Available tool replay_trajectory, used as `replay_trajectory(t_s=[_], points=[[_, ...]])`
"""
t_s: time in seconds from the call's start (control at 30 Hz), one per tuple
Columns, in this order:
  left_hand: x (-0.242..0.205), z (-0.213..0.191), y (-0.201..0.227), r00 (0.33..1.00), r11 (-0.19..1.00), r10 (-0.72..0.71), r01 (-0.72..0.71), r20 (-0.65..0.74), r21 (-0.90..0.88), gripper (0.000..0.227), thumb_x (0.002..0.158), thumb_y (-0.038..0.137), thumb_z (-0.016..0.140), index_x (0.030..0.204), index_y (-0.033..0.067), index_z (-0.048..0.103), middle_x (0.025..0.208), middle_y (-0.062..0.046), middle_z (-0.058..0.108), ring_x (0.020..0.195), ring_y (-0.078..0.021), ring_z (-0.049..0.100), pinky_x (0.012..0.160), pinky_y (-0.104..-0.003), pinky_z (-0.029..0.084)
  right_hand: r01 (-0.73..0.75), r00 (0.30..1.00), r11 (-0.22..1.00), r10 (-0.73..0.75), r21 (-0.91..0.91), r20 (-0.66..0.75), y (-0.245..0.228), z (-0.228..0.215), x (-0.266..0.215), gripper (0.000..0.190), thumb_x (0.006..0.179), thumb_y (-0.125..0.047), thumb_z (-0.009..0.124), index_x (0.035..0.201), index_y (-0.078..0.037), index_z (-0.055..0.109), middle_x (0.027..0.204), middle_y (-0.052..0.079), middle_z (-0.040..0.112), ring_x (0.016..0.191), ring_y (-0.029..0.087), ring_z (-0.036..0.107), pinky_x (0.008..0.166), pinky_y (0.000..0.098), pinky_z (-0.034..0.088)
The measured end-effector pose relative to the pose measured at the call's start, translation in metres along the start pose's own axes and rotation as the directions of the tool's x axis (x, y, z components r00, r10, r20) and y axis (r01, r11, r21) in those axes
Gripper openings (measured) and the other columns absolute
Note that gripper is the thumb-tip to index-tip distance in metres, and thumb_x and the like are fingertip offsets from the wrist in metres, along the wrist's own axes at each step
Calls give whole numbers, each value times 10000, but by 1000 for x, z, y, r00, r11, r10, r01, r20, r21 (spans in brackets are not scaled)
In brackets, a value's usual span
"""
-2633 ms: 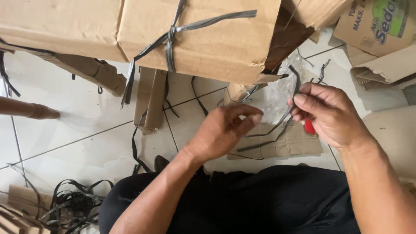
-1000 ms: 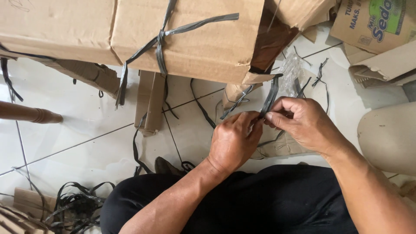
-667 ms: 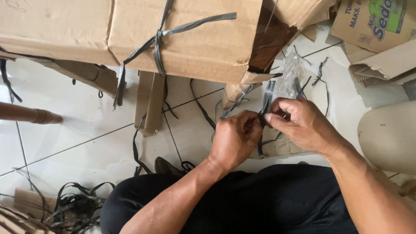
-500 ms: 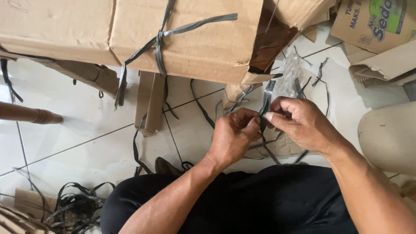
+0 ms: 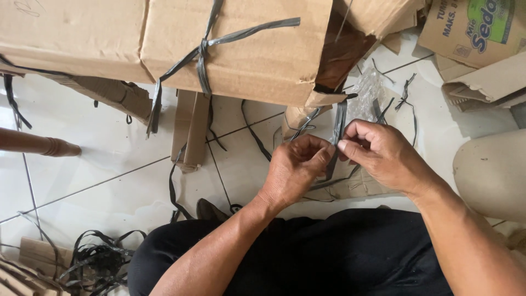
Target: Removing plastic straps and cardboard packaging from furniture components using a utility knife
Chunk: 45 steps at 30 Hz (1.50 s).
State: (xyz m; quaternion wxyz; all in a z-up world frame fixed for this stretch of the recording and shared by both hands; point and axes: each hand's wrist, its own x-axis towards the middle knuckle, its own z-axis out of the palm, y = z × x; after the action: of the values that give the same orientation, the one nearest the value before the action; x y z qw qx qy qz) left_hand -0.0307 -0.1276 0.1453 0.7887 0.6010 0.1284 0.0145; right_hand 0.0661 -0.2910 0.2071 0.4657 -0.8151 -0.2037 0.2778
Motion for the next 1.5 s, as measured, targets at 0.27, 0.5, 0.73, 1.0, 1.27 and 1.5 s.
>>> replay_trajectory(t_s=[0.27, 0.5, 0.73, 1.0, 1.27, 1.5], points=[[-10, -1, 21, 931, 751, 366, -295, -1, 592, 106, 940, 165, 699, 965, 93, 773, 681, -108, 738, 636, -290, 754, 551, -345, 617, 76, 997, 992, -72, -99, 42, 6, 4, 1, 109, 953, -86, 685, 897, -6, 732, 736, 145, 747, 738, 182, 652, 656, 372, 610], [-11, -2, 26, 949, 816, 314, -282, 22, 506, 151, 944, 178, 683, 986, 61, 771, 723, -135, 756, 703, -312, 773, 603, -377, 627, 86, 996, 984, -82, -157, 33, 0, 4, 0, 110, 940, -109, 703, 871, -25, 716, 695, 125, 732, 706, 148, 610, 602, 343, 575], [-8, -4, 19, 963, 835, 269, -223, -21, 502, 134, 912, 166, 681, 959, 84, 776, 672, -107, 738, 674, -295, 758, 570, -373, 608, 71, 997, 983, -67, -169, 30, 7, -4, 0, 80, 925, -83, 693, 870, -26, 706, 691, 122, 698, 702, 162, 591, 603, 344, 567], [-1, -3, -2, 997, 963, 62, -50, -39, 265, 142, 877, 196, 685, 941, 91, 755, 699, -60, 747, 690, -162, 729, 664, -334, 591, 49, 999, 992, -52, -114, -18, 6, 4, 3, 41, 895, -44, 714, 933, -28, 710, 723, 126, 717, 715, 159, 623, 600, 315, 572], [-6, -3, 19, 999, 940, 14, 5, -53, 340, 151, 873, 174, 669, 941, 59, 740, 729, -99, 751, 739, -222, 741, 672, -345, 591, 30, 999, 987, -36, -155, -33, 3, 5, -1, 60, 919, -74, 711, 902, -42, 759, 732, 119, 772, 698, 157, 642, 637, 351, 579], [-5, -1, 14, 999, 941, 46, -37, -17, 336, 150, 866, 170, 701, 951, 51, 738, 783, -134, 756, 796, -233, 740, 695, -360, 609, 8, 1000, 991, -11, -133, -22, 14, 6, 3, 64, 906, -97, 739, 894, -39, 765, 712, 101, 765, 695, 132, 636, 663, 336, 574]])
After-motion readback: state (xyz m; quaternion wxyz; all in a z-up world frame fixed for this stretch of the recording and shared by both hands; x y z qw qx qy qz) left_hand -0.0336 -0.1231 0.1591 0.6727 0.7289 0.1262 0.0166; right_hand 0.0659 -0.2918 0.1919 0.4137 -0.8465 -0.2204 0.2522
